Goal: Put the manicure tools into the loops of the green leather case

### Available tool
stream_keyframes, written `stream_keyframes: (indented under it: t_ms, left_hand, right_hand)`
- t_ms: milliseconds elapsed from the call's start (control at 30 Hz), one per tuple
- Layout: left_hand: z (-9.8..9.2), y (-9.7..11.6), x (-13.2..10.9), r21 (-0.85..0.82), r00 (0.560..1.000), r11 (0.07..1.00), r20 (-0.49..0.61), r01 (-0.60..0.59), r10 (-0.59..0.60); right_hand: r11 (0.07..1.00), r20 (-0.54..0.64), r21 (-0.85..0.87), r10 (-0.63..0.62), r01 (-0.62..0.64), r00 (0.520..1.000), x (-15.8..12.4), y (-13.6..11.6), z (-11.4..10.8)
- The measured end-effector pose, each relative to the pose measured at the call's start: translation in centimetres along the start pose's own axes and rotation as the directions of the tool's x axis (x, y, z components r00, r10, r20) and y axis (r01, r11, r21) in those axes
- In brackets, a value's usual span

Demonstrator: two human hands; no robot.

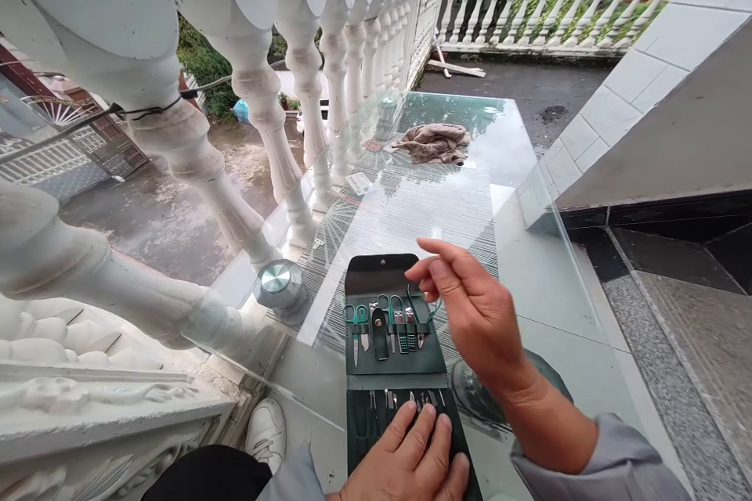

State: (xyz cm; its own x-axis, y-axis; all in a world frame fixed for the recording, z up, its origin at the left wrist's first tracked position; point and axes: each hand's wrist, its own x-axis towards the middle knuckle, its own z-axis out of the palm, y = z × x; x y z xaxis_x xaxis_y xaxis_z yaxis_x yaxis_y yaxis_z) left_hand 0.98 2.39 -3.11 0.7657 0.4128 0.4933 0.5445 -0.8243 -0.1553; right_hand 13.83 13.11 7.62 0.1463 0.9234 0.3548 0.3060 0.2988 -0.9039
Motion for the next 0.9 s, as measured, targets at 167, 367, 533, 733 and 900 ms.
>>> stream_keyframes:
  t_ms: [167, 367, 533, 733, 900]
  left_hand:
    - [-0.2, 0.0, -0.3, -0.017, 0.997, 1.000, 0.074, -0.026, 0.027]
    - [-1.1, 0.1, -0.2, -0.037, 0.988, 0.999, 0.155, -0.011, 0.017]
    - [-1.5, 0.0, -0.2, -0.025, 0.985, 0.999, 0.171, -0.026, 0.030]
    - [-1.1, -0.1, -0.1, -0.009, 0.987, 0.999, 0.153, -0.044, 0.045]
    - [-0.7, 0.0, 0.0, 0.016, 0.988, 0.998, 0.147, -0.059, 0.056]
  right_hand:
    - [0.985, -0.118, -0.174, -0.018, -0.003, 0.993, -2.9, -2.0, -3.0]
    - [0.965, -0.236, -0.094, 0.217, -0.244, 0.947, -9.6, 0.7, -3.2]
    - [0.882, -0.269, 0.012, 0.457, -0.472, 0.848, -12.8, 4.3, -3.1]
    - [0.890, -0.131, -0.310, 0.308, -0.334, 0.942, -9.2, 7.0, -2.7]
    - [0.849, -0.066, -0.506, 0.135, -0.150, 0.989, -5.4, 8.3, -1.8]
